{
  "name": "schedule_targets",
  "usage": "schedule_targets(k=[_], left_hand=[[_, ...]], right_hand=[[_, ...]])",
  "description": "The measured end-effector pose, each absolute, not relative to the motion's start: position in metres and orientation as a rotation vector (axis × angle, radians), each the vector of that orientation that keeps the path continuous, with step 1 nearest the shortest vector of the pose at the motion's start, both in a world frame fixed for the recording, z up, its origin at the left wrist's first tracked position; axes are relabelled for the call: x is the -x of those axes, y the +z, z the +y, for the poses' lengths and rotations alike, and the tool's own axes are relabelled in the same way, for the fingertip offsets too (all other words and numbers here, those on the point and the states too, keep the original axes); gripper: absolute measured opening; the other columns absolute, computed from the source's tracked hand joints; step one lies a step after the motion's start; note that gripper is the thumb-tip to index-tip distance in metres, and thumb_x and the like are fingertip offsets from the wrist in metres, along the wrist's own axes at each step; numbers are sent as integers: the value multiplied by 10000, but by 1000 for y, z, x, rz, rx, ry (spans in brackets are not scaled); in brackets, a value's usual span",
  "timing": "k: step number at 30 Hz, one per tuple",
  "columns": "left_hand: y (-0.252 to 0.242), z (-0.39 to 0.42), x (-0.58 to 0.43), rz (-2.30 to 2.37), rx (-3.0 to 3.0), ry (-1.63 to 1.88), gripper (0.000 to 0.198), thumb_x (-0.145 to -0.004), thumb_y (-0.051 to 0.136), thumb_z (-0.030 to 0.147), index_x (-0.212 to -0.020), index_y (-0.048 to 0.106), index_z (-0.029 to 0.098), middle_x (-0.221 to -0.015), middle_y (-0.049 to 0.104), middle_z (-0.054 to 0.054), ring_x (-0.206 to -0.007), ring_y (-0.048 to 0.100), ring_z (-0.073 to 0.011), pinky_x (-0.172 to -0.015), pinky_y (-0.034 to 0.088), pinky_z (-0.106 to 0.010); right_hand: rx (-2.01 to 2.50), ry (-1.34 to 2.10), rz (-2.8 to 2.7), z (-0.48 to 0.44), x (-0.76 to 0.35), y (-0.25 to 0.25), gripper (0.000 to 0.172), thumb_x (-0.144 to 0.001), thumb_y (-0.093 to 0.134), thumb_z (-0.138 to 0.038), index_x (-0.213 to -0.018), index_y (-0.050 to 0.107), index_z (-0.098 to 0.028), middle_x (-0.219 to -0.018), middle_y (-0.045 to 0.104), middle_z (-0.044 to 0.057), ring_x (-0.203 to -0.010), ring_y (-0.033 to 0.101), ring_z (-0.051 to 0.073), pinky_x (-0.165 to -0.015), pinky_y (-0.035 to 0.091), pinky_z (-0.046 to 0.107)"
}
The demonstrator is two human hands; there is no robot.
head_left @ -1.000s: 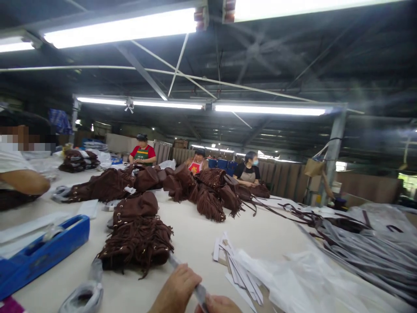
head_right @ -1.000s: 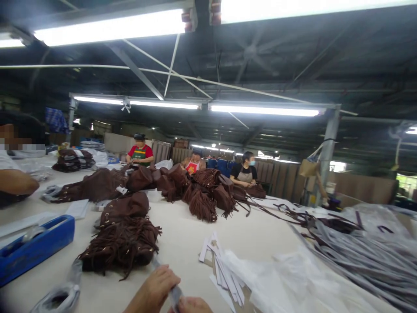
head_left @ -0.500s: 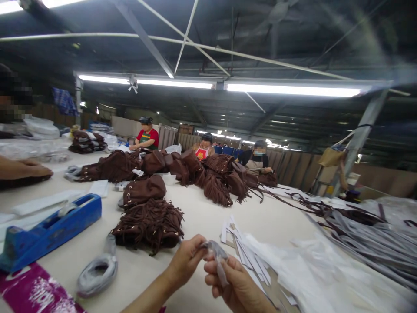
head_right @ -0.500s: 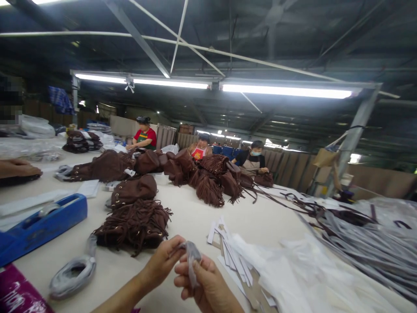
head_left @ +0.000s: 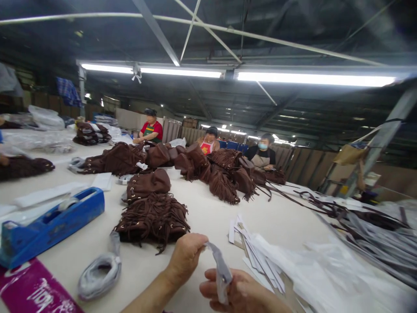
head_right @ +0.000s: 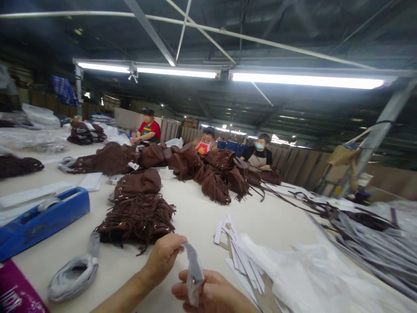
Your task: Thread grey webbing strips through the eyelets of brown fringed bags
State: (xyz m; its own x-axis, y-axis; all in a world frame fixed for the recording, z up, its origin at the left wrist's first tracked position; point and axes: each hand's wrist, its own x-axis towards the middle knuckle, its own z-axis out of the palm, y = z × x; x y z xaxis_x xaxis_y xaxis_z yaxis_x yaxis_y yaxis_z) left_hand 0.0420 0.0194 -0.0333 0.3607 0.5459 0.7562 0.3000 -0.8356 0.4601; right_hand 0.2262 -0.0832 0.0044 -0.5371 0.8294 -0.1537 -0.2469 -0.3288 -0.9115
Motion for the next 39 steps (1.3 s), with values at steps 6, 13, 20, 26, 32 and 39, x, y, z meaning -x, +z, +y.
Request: schedule_targets(k=[6, 13, 20, 26, 32, 39], left_hand=[[-32, 18, -42, 816, -2463, 1398, 241, -848, 414, 89, -784, 628, 178, -697, 646, -29, -650, 563, -155, -630, 402, -240], [-36, 19, -41, 831, -2505, 1375, 240, -830, 427, 72, -833, 643, 178, -764, 666, -45, -712, 583, -174, -681, 409, -255], [-36, 17, -42, 719, -2245, 1252, 263, -928, 429, 216, -730, 596, 175, -692, 613, -10, -654, 537, -137, -640, 381, -222], [-36, 27, -37, 699, -2228, 1391, 268, -942, 441, 300, -820, 646, 179, -810, 625, -53, -827, 526, -192, -799, 412, -298], [-37, 35, -32, 832, -2059, 1374, 279, -908, 472, 304, -696, 594, 168, -725, 593, -36, -731, 525, -175, -709, 397, -268], [-18, 23, -34, 539, -1547, 1150, 401, -801, 598, 501, -626, 572, 141, -599, 577, -21, -602, 517, -150, -622, 393, -258]], right_hand=[[1071, 1578, -1167, -94, -214, 12, 510, -712, 684, -613, -947, 731, -162, -1146, 680, 143, -1101, 575, 284, -984, 363, 415], [1148, 1567, -1072, -94, -204, 10, 455, -713, 703, -585, -795, 665, -139, -644, 689, 59, -619, 616, 168, -700, 441, 315], [883, 1640, -925, -89, -196, 9, 442, -617, 846, -448, -860, 656, -132, -702, 679, 29, -605, 602, 120, -622, 432, 260], [762, 1517, -654, -60, -175, 15, 414, -523, 911, -313, -837, 677, -181, -751, 706, 11, -748, 639, 136, -733, 467, 265], [710, 1326, -757, -24, -163, 9, 385, -588, 860, -435, -876, 725, -218, -878, 703, 12, -755, 590, 129, -716, 477, 253], [965, 584, -1586, 3, -172, -18, 376, -914, 513, -457, -1142, 678, -208, -576, 565, -3, -461, 416, 121, -472, 354, 256]])
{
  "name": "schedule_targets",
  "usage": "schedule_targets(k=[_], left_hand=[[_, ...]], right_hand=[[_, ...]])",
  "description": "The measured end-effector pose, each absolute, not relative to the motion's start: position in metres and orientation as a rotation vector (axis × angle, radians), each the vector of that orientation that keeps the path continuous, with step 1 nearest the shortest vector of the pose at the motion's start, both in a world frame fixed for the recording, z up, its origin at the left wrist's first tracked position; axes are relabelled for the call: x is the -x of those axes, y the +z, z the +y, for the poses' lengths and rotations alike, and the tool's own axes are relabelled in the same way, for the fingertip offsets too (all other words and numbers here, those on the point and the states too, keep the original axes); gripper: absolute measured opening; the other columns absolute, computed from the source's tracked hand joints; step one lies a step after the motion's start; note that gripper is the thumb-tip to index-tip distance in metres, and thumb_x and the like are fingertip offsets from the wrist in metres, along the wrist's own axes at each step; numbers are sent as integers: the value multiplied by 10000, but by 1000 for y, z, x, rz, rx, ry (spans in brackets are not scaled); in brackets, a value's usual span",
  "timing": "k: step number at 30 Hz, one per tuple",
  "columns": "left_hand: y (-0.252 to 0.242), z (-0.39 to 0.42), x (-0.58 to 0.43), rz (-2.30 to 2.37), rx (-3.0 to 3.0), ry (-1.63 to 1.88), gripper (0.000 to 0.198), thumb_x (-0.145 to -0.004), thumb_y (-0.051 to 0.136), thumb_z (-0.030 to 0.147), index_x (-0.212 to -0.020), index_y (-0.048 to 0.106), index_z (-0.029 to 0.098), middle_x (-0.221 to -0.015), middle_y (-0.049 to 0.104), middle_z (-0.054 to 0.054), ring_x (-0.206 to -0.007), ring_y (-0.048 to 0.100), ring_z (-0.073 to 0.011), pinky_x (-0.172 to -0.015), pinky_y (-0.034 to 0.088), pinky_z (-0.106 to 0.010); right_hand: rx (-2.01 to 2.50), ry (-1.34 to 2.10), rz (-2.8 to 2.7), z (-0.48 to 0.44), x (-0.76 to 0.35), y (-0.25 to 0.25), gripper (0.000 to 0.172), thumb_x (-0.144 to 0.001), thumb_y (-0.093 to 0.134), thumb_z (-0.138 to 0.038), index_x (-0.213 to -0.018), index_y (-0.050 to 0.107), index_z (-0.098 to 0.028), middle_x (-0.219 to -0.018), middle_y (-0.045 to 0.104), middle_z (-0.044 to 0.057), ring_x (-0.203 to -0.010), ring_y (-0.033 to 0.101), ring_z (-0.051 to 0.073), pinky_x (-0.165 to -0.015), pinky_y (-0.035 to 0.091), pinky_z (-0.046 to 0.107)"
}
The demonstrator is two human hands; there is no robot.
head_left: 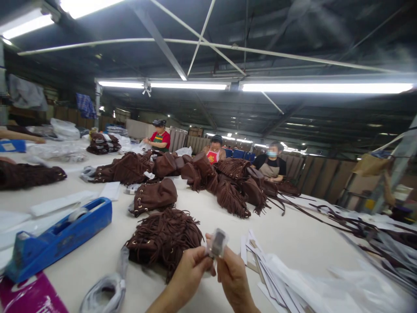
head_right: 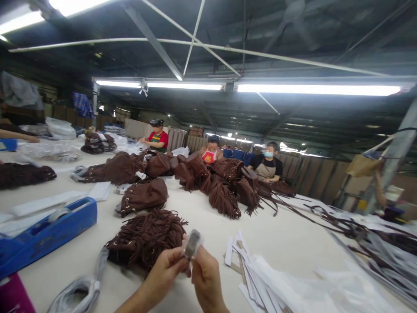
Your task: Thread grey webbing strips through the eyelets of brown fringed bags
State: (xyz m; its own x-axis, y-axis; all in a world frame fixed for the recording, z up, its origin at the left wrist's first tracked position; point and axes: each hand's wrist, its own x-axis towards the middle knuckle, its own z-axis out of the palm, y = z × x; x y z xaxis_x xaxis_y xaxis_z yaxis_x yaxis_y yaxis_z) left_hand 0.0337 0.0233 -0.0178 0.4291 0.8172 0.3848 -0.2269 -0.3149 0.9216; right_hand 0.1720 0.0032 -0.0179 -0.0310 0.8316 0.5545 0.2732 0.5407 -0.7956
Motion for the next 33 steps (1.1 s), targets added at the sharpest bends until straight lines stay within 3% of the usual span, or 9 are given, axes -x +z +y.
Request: schedule_targets(k=[3, 6, 9, 15, 18, 23, 28, 33], left_hand=[[-14, 23, -34, 525, -1425, 1074, 476, -724, 657, 577, -583, 580, 128, -561, 559, -14, -547, 463, -123, -598, 363, -255], [-11, 25, -29, 537, -1381, 994, 462, -685, 700, 556, -570, 608, 117, -565, 575, -20, -573, 467, -124, -630, 353, -259], [-9, 26, -23, 542, -1349, 925, 383, -665, 724, 480, -615, 654, 106, -617, 619, -36, -598, 481, -126, -649, 345, -255], [-15, 28, -19, 539, -1276, 805, 196, -652, 636, 277, -673, 694, 91, -621, 659, -64, -566, 524, -132, -623, 366, -247], [-20, 31, -20, 490, -1141, 748, 230, -598, 577, 248, -697, 696, 78, -646, 671, -93, -608, 582, -173, -661, 425, -277], [-24, 31, -20, 397, -922, 594, 373, -690, 478, 380, -741, 689, 76, -743, 687, -124, -744, 643, -209, -822, 447, -315], [-23, 24, -27, 435, -883, 615, 230, -688, 576, 285, -766, 664, 88, -680, 650, -79, -703, 618, -180, -781, 442, -294], [-13, 12, -33, 404, -897, 762, 164, -690, 645, 267, -740, 604, 116, -688, 564, -26, -646, 527, -132, -701, 410, -267]], right_hand=[[973, 69, -2034, 9, -185, -19, 308, -968, 422, -292, -1141, 674, -250, -653, 638, 27, -548, 515, 149, -541, 359, 268], [895, -452, -2290, 12, -195, -13, 305, -976, 388, -210, -1069, 677, -233, -640, 641, 25, -551, 514, 153, -543, 306, 285], [848, -734, -2361, 14, -200, -4, 301, -984, 350, -189, -1034, 647, -192, -705, 657, 40, -559, 512, 155, -553, 290, 303], [888, -891, -2397, 12, -202, 1, 277, -952, 391, -144, -761, 584, -203, -616, 599, 16, -538, 474, 149, -542, 251, 322], [900, -981, -2387, 10, -202, -3, 241, -949, 391, -125, -879, 609, -200, -624, 593, 11, -545, 461, 157, -555, 248, 332], [857, -1069, -2420, 5, -209, -5, 275, -941, 381, -94, -1076, 608, -171, -637, 590, 13, -559, 441, 177, -569, 245, 352], [819, -1059, -2435, 1, -213, -3, 250, -936, 453, -133, -1114, 617, -193, -807, 667, 36, -637, 474, 179, -587, 257, 346], [880, -1043, -2402, -2, -214, -4, 253, -935, 471, -147, -1132, 623, -192, -753, 654, 43, -663, 482, 198, -589, 293, 339]])
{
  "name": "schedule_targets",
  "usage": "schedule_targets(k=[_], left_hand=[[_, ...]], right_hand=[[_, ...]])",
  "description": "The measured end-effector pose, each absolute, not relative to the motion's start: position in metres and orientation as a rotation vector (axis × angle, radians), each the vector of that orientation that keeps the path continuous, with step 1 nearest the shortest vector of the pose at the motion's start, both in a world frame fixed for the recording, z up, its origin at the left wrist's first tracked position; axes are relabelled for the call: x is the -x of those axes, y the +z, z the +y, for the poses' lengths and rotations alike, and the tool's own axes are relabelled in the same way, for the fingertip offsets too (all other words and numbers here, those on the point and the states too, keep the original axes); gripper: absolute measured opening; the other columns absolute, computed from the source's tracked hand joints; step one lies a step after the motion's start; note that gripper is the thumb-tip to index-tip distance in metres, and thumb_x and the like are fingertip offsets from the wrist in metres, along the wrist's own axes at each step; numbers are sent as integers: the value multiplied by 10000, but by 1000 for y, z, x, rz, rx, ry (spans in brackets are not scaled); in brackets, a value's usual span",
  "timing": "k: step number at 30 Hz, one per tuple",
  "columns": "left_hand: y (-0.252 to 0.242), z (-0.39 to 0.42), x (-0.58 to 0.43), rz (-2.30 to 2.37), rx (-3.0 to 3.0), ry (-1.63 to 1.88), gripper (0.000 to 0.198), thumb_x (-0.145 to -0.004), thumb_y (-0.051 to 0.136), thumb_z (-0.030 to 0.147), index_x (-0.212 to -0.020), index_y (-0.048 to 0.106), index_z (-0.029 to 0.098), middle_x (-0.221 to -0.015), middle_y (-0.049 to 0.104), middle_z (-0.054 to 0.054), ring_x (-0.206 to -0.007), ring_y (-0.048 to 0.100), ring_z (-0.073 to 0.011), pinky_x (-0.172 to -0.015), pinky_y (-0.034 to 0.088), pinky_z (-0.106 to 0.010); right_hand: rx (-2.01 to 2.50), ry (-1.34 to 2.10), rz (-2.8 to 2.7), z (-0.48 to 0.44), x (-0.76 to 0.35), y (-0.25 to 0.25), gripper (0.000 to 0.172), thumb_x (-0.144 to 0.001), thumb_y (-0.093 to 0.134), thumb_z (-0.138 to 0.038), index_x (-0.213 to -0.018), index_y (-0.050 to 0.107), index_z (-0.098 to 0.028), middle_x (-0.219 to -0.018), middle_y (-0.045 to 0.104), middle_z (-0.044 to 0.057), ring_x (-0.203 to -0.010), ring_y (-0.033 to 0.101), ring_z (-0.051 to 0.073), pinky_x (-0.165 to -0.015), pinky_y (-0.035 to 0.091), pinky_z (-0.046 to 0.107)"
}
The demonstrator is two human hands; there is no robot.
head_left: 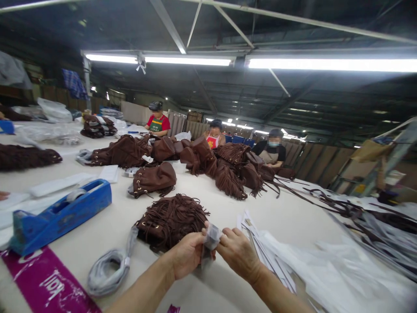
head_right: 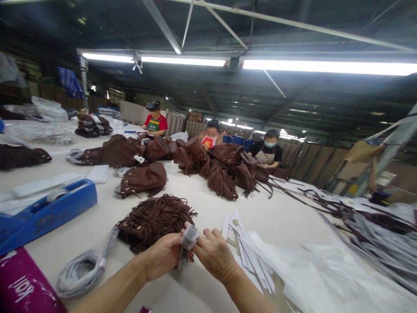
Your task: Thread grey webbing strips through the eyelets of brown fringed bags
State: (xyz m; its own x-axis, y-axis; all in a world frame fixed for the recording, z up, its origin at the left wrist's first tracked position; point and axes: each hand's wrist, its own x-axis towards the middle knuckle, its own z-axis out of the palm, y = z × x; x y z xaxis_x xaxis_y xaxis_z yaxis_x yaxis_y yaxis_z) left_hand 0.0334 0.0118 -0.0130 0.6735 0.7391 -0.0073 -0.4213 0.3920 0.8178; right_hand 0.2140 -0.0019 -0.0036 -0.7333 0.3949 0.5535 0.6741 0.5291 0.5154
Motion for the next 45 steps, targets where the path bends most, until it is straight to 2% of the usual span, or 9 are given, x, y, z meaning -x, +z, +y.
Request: schedule_targets(k=[5, 10, 15, 18, 22, 27, 34, 39, 45], left_hand=[[-15, 0, -39, 430, -1111, 790, 148, -696, 612, 215, -811, 598, 123, -787, 536, -12, -718, 454, -119, -724, 362, -253], [-14, -3, -40, 475, -1310, 846, 150, -757, 498, 233, -857, 571, 148, -809, 531, -12, -799, 474, -151, -789, 382, -273], [-12, -10, -38, 623, -1896, 816, 392, -857, 395, 210, -1230, 503, 156, -1206, 548, -109, -1153, 460, -228, -1053, 318, -377], [-22, -15, -40, 707, -2212, 677, 537, -870, 352, 160, -1405, 330, 114, -1376, 430, -166, -1287, 363, -253, -1128, 242, -444], [-37, -18, -43, 646, -2496, 646, 643, -834, 349, 86, -1462, 210, 109, -1363, 435, -183, -1278, 370, -273, -1111, 276, -515], [-56, -14, -52, 634, -2754, 656, 779, -782, 410, 37, -1484, 77, 90, -1262, 497, -195, -1177, 463, -293, -1049, 353, -543], [-51, -10, -56, 527, -2860, 763, 785, -731, 440, 48, -1464, 166, 111, -1221, 528, -156, -1220, 448, -288, -1126, 215, -594], [-46, -6, -52, 547, -2813, 1084, 590, -812, 533, 202, -1365, 331, 153, -1304, 509, -162, -1314, 373, -316, -1134, 169, -624], [-57, 7, -48, 424, -2872, 1051, 521, -785, 420, 48, -1283, 382, 198, -1223, 579, -87, -1239, 466, -235, -1151, 124, -593]], right_hand=[[916, -954, -2495, -17, -223, -10, 347, -956, 388, -137, -1261, 552, -160, -1172, 646, 126, -904, 564, 221, -657, 419, 324], [992, -835, -2562, -44, -244, -27, 459, -923, 347, -75, -1363, 460, -138, -1298, 587, 135, -1210, 501, 259, -804, 489, 343], [1367, -103, -1905, -64, -262, -20, 302, -957, 394, -281, -1099, 651, -210, -1022, 722, 87, -953, 658, 230, -820, 498, 339], [1573, 574, -1409, -69, -249, 1, 396, -909, 447, -504, -1021, 658, -189, -970, 713, 90, -935, 648, 235, -800, 493, 335], [1563, 1127, -1338, -69, -224, 15, 430, -803, 578, -582, -823, 653, -159, -742, 659, 28, -690, 585, 147, -662, 430, 267], [1265, 1519, -1193, -66, -218, 0, 427, -708, 725, -523, -891, 679, -140, -710, 625, 9, -610, 530, 96, -659, 424, 250], [1051, 1590, -869, -75, -216, -21, 544, -566, 832, -247, -1083, 675, -183, -769, 682, 24, -687, 590, 138, -641, 420, 249], [917, 1532, -743, -77, -213, -27, 705, -543, 843, -195, -1208, 613, -222, -803, 699, 5, -628, 577, 111, -581, 388, 218], [902, 1484, -674, -73, -209, -33, 824, -463, 845, -146, -1240, 571, -159, -754, 711, 7, -612, 605, 115, -655, 422, 249]])
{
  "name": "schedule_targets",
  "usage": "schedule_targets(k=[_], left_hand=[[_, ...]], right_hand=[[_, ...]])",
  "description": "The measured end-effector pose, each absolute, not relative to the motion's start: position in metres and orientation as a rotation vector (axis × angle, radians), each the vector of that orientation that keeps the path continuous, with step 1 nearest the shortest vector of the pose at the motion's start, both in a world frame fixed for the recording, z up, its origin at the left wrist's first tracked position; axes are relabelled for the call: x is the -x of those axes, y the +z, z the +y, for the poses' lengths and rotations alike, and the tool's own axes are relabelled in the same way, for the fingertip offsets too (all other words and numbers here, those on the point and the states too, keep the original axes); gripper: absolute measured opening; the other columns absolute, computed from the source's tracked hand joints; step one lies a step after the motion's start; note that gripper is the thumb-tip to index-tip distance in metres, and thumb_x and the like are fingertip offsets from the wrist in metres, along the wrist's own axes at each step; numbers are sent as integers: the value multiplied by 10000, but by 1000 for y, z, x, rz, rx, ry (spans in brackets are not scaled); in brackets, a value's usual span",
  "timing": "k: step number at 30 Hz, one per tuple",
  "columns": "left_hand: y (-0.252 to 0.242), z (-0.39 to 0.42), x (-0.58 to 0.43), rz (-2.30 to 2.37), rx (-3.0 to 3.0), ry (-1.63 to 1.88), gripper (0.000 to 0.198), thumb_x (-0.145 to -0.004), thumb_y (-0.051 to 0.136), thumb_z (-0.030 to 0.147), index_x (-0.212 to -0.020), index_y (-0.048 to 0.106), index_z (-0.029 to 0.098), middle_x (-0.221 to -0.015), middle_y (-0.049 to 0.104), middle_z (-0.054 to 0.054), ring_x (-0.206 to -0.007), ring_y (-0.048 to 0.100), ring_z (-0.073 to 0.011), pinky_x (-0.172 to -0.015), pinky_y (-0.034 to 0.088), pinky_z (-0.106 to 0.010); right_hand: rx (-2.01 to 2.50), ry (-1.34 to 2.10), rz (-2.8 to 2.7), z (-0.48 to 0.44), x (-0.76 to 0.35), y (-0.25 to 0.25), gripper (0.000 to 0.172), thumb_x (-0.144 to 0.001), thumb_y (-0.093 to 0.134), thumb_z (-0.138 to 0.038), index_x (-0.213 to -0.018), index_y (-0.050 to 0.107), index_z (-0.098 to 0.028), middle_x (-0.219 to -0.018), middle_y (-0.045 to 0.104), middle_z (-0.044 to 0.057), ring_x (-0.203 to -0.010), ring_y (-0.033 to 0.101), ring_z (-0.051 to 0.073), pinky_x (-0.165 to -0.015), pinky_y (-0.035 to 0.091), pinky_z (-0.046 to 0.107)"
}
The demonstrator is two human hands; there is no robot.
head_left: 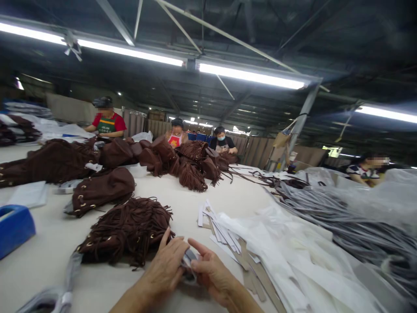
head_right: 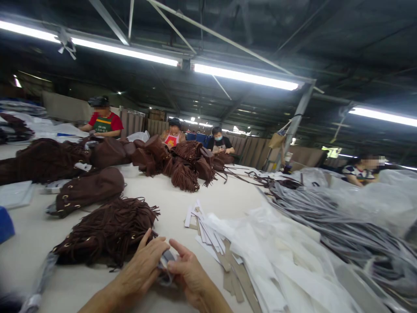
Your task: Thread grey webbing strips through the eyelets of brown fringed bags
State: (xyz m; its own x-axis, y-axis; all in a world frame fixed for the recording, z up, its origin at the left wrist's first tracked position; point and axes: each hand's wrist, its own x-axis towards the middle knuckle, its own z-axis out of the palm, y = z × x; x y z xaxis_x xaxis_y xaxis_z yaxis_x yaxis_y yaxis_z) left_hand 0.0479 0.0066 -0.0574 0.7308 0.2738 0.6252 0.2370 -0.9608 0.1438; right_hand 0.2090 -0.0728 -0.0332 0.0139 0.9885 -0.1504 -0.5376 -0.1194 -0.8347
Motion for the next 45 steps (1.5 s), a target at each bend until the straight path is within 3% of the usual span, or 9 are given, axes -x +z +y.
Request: schedule_targets(k=[8, 15, 17, 20, 22, 25, 29, 38, 45], left_hand=[[-47, 4, -49, 400, -2761, 862, 300, -886, 419, 142, -1160, 448, 259, -972, 596, 3, -990, 533, -170, -1147, 117, -550], [-55, -4, -62, 570, -2816, 979, 273, -712, 355, 13, -860, 488, 200, -791, 517, -1, -818, 514, -170, -1126, 176, -560], [-55, -5, -64, 613, -2829, 970, 282, -710, 347, -4, -847, 490, 198, -783, 523, -1, -805, 518, -169, -1114, 204, -569], [-55, -6, -67, 698, -2850, 940, 314, -668, 351, -37, -827, 496, 192, -783, 539, -4, -807, 532, -172, -1099, 239, -577], [-57, -6, -69, 733, -2872, 929, 331, -636, 357, -53, -811, 500, 189, -772, 539, -4, -800, 538, -171, -1102, 242, -573], [-58, -5, -68, 724, -2913, 922, 314, -631, 387, -42, -810, 501, 189, -773, 543, -8, -805, 546, -176, -1114, 231, -564], [-58, 1, -65, 758, -2911, 873, 307, -638, 401, -27, -819, 506, 197, -780, 560, -13, -830, 553, -184, -1108, 254, -556], [-66, 13, -65, 904, -2774, 1052, 285, -693, 349, -19, -812, 508, 186, -747, 539, -13, -772, 533, -180, -1083, 275, -553], [-49, 10, -58, 899, -2782, 1008, 257, -769, 351, 23, -872, 541, 163, -787, 559, -26, -816, 533, -191, -1090, 260, -522]], right_hand=[[923, 1493, -647, -68, -212, -37, 901, -424, 834, -129, -1272, 530, -139, -762, 690, -10, -583, 591, 111, -638, 417, 249], [997, 1527, -714, -74, -213, -41, 990, -430, 852, -192, -1333, 449, -143, -711, 638, -50, -570, 575, 84, -637, 434, 224], [1182, 1457, -928, -69, -221, -36, 805, -575, 803, -336, -1298, 494, -161, -813, 664, -6, -648, 614, 114, -667, 469, 254], [1731, 932, -1415, -47, -240, -22, 398, -906, 432, -450, -1086, 633, -157, -897, 686, 58, -792, 646, 175, -705, 488, 296], [1952, 519, -1540, -25, -251, -15, 384, -958, 335, -376, -1013, 646, -157, -1026, 675, 99, -975, 613, 220, -822, 456, 332], [2054, 267, -1561, 8, -261, -14, 243, -858, 556, -270, -1058, 614, -143, -1206, 604, 161, -1168, 499, 292, -957, 360, 397], [2136, 189, -1579, 33, -271, -27, 48, -798, 595, -149, -793, 641, -135, -958, 686, 179, -1061, 577, 308, -886, 402, 390], [1921, 370, -1251, -11, -290, -37, 369, -960, 230, -364, -881, 536, -174, -833, 699, 95, -755, 688, 178, -570, 506, 245], [1804, 517, -1038, -122, -279, -65, 247, -785, 554, -471, -756, 540, -226, -604, 622, 10, -596, 619, 203, -517, 456, 294]])
